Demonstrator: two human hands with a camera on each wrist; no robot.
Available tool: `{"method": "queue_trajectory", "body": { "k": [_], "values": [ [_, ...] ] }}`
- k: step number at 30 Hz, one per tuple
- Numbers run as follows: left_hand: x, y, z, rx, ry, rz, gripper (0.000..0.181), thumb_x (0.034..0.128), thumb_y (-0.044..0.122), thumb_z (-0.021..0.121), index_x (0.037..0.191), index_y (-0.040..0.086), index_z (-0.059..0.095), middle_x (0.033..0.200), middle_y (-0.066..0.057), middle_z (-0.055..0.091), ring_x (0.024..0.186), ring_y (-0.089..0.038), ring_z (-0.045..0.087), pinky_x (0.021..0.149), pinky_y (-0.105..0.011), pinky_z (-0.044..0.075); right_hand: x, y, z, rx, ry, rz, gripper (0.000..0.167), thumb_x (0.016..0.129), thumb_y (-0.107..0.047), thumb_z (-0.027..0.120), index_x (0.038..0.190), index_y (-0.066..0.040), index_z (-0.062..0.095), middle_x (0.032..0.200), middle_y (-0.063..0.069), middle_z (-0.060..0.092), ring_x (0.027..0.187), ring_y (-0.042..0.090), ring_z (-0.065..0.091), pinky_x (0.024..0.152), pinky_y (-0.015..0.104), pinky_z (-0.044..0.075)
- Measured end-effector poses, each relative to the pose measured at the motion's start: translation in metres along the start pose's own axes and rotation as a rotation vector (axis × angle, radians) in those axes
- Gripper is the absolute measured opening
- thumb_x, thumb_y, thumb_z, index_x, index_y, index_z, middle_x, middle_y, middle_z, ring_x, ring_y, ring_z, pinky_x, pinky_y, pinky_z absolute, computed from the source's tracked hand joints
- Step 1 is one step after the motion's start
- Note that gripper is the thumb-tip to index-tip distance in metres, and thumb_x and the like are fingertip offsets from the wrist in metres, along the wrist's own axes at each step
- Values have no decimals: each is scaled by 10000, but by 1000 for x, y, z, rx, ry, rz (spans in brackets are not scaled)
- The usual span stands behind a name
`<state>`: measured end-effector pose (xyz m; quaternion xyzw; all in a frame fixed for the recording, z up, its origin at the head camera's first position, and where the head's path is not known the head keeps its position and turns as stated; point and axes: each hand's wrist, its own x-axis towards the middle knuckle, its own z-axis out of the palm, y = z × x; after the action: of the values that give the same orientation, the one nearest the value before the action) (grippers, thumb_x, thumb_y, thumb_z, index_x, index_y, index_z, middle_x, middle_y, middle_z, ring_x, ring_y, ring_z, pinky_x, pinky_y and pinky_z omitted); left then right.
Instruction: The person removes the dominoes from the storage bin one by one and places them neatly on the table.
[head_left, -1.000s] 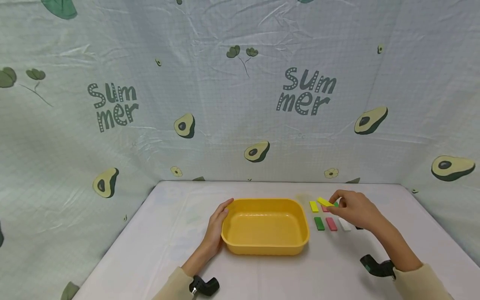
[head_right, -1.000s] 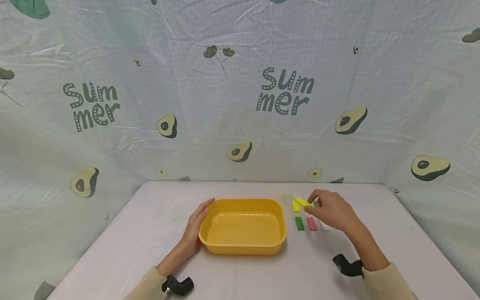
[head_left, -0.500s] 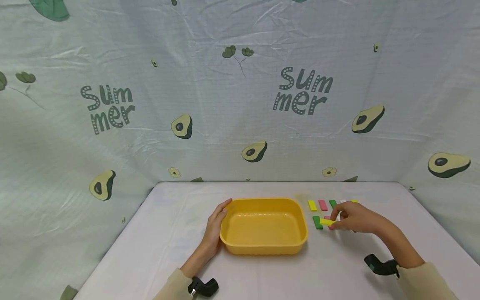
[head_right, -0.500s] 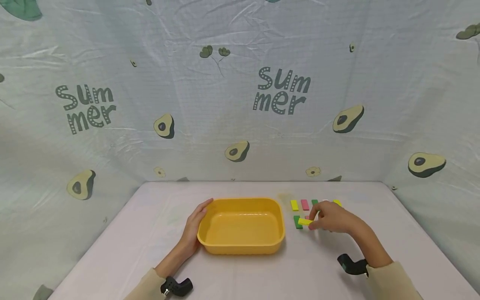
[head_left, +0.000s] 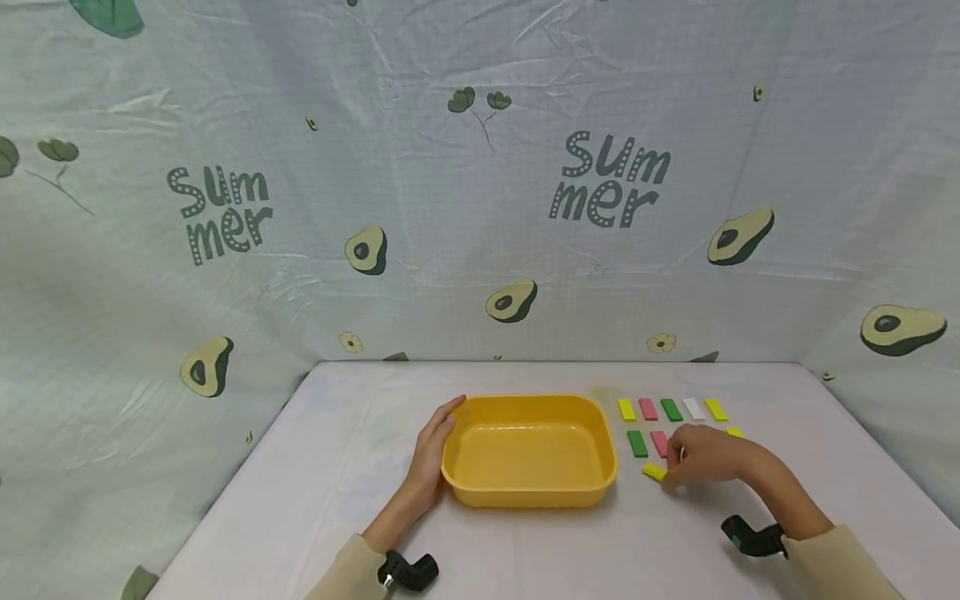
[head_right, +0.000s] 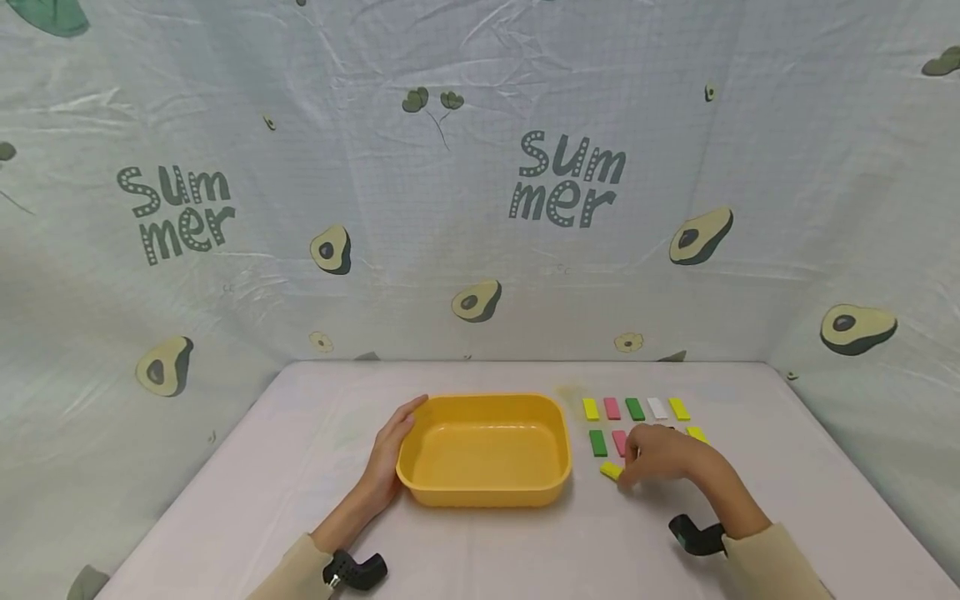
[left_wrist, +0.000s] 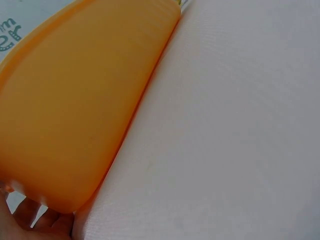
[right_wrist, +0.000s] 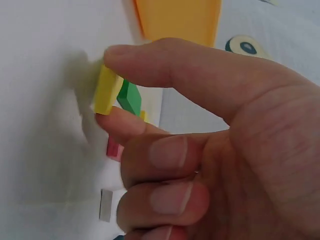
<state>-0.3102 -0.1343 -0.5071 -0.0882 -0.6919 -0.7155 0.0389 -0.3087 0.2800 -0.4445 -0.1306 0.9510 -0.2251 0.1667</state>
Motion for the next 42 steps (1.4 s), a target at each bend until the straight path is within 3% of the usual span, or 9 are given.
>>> {"method": "queue_trajectory", "body": {
  "k": [5,8,13,17,22,29,38,42],
  "values": [
    [0,0,1,-3,-4,1,488,1125,226,310,1586,91,397,1637,-101,408,1470,-312,432,1238,-462,363,2,-4,7,-12,-50,37,336,804,-316,852,842,-93,604,782,25,538,763,185,516,656,297,372],
    [0,-1,1,-5,-6,4,488,1125,230,314,1585,91,398,1634,-104,414,1467,-310,435,1235,-451,370,3,-5,8,-12,-58,27,362,790,-355,873,813,-101,615,759,23,550,731,180,523,637,284,369],
    [0,-1,0,14,-7,12,485,1125,246,321,1579,101,413,1630,-121,415,1457,-315,443,1193,-353,419,6,0,4,22,-35,-84,322,772,-291,900,903,-133,651,876,39,615,757,187,519,618,266,385],
    [-1,0,1,18,-6,14,486,1125,248,328,1577,93,414,1627,-134,416,1454,-321,445,1187,-347,423,8,5,3,53,-37,-154,360,756,-246,916,1031,-179,693,802,39,546,757,187,506,611,250,365],
    [-1,0,0,11,-3,9,484,1122,239,332,1575,90,417,1626,-134,420,1452,-318,446,1199,-375,409,9,7,4,55,-51,-138,411,740,-209,925,1079,-198,694,789,29,523,758,197,502,632,264,355],
    [0,-1,-1,3,-11,17,483,1123,239,325,1575,99,419,1624,-119,423,1443,-301,455,1118,-244,452,9,6,6,55,-48,-130,373,741,-200,922,1022,-183,678,772,23,514,746,200,500,626,261,354],
    [1,-1,-1,-3,-15,10,484,1124,229,313,1581,102,410,1633,-100,413,1457,-307,442,1168,-312,427,8,6,6,50,-48,-162,356,746,-224,919,986,-171,661,742,7,512,705,187,498,600,235,344],
    [0,-1,-1,-4,-14,7,483,1123,226,315,1578,100,414,1629,-103,420,1453,-306,446,1142,-267,438,8,7,8,49,-46,-168,356,750,-234,918,986,-170,660,744,4,514,703,181,499,602,232,349]
  ]
}}
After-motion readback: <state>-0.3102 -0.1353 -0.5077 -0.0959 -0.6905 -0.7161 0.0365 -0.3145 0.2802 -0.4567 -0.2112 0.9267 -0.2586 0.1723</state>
